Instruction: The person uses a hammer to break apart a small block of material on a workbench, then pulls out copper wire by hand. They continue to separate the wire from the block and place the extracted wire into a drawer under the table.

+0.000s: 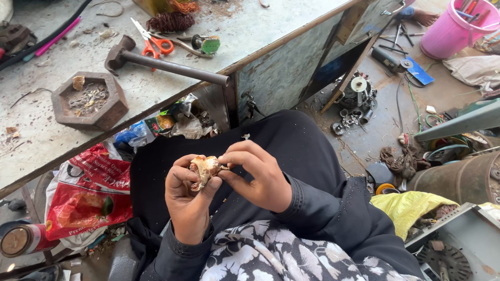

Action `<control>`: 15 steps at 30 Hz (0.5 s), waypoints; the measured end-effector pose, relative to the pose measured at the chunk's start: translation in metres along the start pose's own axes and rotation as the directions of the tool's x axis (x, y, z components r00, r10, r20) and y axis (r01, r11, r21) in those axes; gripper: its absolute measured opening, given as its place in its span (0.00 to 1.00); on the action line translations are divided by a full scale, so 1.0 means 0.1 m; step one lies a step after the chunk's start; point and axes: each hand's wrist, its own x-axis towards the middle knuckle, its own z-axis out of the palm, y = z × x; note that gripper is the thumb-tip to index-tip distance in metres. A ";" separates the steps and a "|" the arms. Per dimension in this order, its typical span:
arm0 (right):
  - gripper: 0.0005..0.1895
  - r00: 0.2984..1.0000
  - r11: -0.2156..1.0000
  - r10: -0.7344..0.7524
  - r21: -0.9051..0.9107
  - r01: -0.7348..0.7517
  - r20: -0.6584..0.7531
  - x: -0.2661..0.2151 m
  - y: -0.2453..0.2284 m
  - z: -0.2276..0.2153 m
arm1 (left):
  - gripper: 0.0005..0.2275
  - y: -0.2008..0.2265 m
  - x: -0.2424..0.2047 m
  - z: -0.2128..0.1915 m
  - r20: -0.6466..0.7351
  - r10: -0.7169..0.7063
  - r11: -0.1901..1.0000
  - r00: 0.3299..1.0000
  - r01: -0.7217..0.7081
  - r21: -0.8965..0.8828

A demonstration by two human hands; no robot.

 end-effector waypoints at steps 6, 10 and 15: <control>0.12 0.998 0.996 -0.067 -0.064 0.067 0.003 -0.01 0.03 0.03 | 0.12 0.00 0.00 -0.04 0.044 0.013 0.996 0.999 -0.017 0.086; 0.12 0.999 0.999 -0.048 -0.010 0.048 -0.006 -0.03 0.03 0.06 | 0.12 0.01 0.03 -0.01 -0.001 0.011 0.997 1.000 -0.010 0.083; 0.12 0.998 0.998 -0.069 0.014 0.069 -0.016 -0.03 0.02 0.04 | 0.12 0.07 0.04 0.06 0.007 -0.026 0.996 1.000 0.025 0.082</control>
